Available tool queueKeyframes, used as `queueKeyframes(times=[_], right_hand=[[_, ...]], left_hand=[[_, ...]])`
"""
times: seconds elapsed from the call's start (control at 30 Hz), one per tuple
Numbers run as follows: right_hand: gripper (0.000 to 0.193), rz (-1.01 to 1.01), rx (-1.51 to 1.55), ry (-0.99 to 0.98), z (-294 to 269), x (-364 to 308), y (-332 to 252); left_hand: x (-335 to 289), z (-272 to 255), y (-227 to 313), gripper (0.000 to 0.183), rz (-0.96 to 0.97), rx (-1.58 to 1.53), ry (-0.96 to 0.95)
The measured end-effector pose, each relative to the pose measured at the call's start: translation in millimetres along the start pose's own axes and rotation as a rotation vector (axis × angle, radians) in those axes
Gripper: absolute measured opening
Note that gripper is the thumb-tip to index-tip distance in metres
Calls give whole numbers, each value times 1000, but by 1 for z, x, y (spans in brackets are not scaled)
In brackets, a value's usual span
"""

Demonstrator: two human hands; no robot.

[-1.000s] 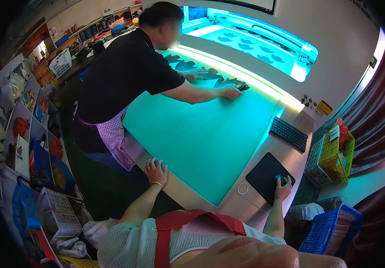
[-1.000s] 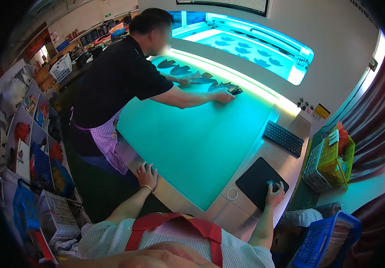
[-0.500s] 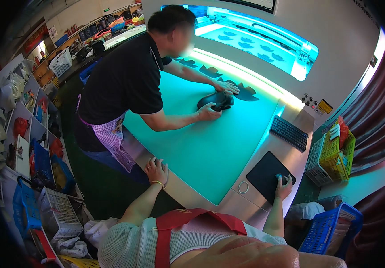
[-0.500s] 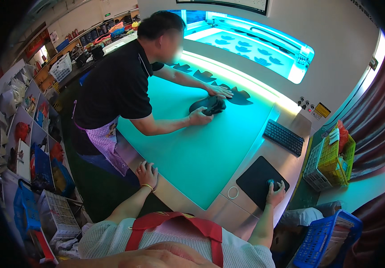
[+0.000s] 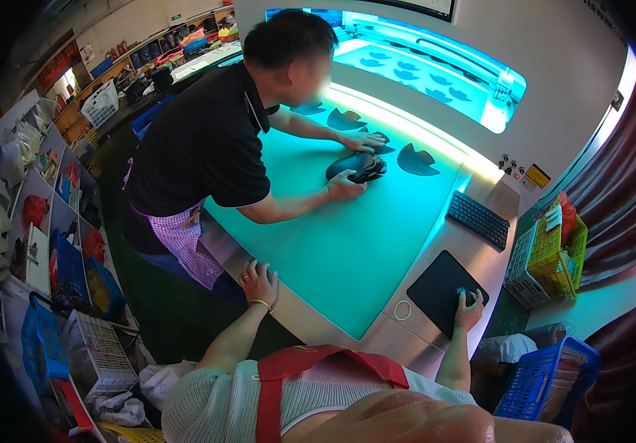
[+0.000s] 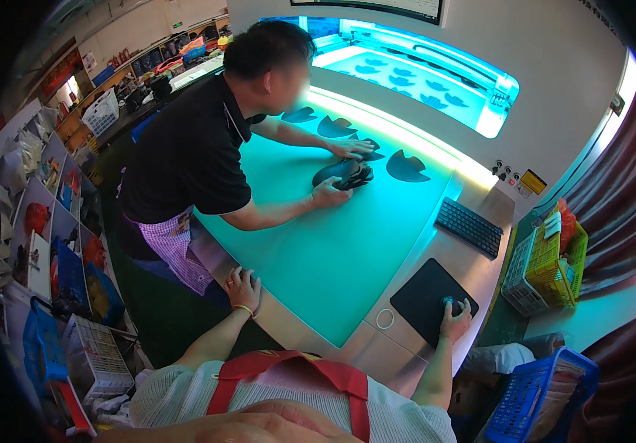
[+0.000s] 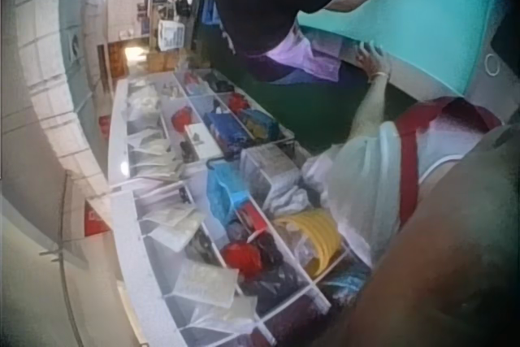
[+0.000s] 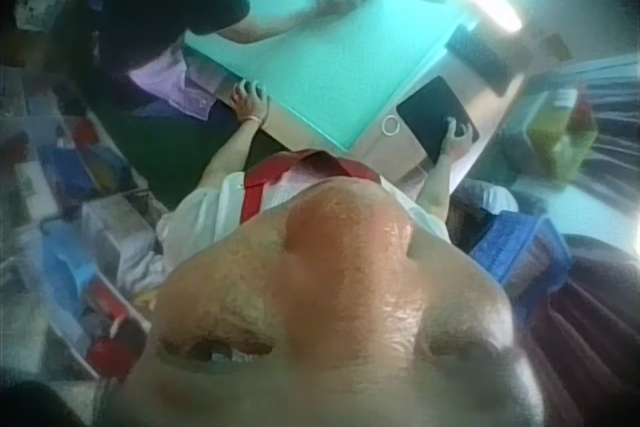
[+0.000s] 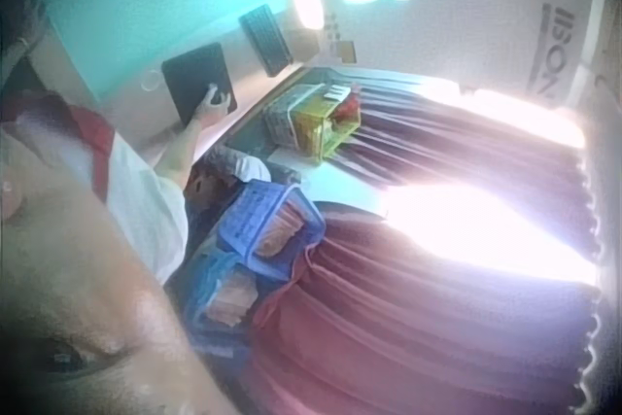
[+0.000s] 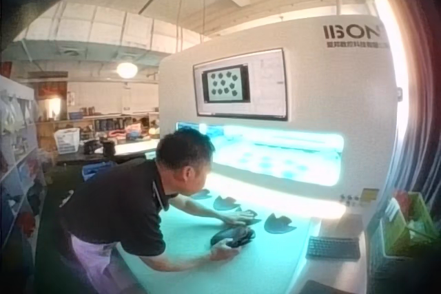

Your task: The person places black shoe upper components onto a green glowing work surface and arranges them into rows with the help of another person.

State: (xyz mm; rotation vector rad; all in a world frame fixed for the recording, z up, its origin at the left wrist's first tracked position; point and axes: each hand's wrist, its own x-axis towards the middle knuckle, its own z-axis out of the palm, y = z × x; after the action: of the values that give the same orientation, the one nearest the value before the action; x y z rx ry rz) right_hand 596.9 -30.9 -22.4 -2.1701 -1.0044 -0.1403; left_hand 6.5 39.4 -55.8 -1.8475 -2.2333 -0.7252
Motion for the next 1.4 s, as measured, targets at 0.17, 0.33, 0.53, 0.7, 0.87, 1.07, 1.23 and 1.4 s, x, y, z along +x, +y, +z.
queueKeyframes(times=[0.17, 0.33, 0.53, 0.7, 0.87, 1.07, 1.23, 1.4], right_hand=[[60, 1, 2, -5, 0, 0, 1], [59, -1, 8, 4, 0, 2, -4], [58, -1, 0, 1, 0, 4, -6], [58, -15, 8, 4, -2, 1, -5], [58, -9, -15, -6, -7, -6, -7], [59, -14, -12, -2, 1, 0, -1], [58, -2, 150, -22, 26, 30, -22], [55, 49, 292, 4, 28, 46, -26]], left_hand=[[0, -3, 2, 37, -2, 13, -4], [2, 1, -1, 38, 10, 13, 18], [5, -1, 2, 37, 5, 6, 10], [2, -4, 0, 37, 8, 9, 16], [-4, -11, -3, 37, 4, 4, 5], [7, -7, 0, 37, 37, 6, -34], [37, 7, 7, 35, 25, 33, -19], [53, 4, 29, 34, 39, 38, -39]])
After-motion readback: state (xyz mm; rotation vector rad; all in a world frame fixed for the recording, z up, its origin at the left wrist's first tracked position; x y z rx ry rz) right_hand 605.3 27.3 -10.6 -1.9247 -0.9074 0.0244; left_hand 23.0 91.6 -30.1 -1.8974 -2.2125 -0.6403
